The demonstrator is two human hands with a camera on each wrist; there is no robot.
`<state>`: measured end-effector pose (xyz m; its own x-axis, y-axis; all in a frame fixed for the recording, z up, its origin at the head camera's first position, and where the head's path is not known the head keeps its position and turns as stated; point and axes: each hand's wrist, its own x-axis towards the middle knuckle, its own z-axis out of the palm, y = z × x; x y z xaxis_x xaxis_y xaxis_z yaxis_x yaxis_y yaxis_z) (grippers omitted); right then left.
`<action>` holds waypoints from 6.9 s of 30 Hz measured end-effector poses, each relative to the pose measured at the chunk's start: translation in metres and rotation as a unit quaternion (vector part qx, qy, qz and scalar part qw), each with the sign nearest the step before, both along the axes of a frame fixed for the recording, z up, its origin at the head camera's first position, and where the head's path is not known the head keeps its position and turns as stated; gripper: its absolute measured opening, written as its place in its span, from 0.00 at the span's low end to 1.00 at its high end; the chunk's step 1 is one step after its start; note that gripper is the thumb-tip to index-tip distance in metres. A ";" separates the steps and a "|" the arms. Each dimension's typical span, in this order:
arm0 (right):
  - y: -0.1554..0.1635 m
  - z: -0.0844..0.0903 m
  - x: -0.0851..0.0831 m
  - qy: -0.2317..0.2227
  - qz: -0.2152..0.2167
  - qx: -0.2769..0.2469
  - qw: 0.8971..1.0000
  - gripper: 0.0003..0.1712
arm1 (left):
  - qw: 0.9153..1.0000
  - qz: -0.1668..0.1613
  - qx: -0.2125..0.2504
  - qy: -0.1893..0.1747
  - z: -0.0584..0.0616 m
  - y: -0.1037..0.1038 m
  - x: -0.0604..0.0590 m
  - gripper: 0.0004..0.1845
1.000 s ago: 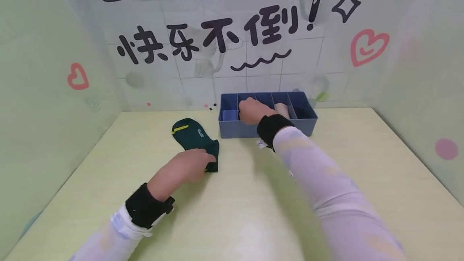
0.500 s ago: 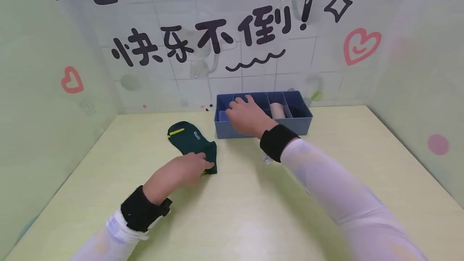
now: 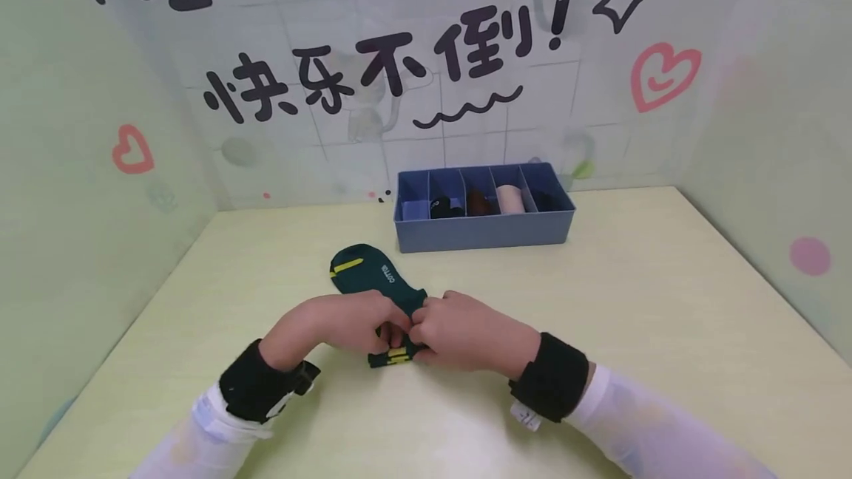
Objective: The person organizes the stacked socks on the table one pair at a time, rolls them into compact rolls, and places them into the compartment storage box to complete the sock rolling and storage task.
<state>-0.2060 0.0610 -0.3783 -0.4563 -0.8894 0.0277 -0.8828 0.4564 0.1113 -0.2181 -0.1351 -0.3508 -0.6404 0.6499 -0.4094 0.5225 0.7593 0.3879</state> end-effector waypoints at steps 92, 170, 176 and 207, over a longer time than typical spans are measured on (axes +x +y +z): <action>0.038 0.005 0.035 0.016 -0.075 0.022 0.997 0.09 | 0.966 -0.036 -0.054 0.251 -0.012 0.059 0.045 0.05; 0.049 0.010 0.040 0.085 -0.020 0.028 0.996 0.10 | 0.976 0.037 0.025 0.213 -0.019 0.070 0.050 0.07; 0.049 0.006 0.033 0.087 -0.005 0.040 0.995 0.07 | 0.962 -0.016 -0.038 0.270 -0.017 0.067 0.054 0.07; 0.047 0.011 0.043 0.096 -0.025 0.044 0.994 0.08 | 0.974 0.045 -0.018 0.220 -0.017 0.069 0.053 0.06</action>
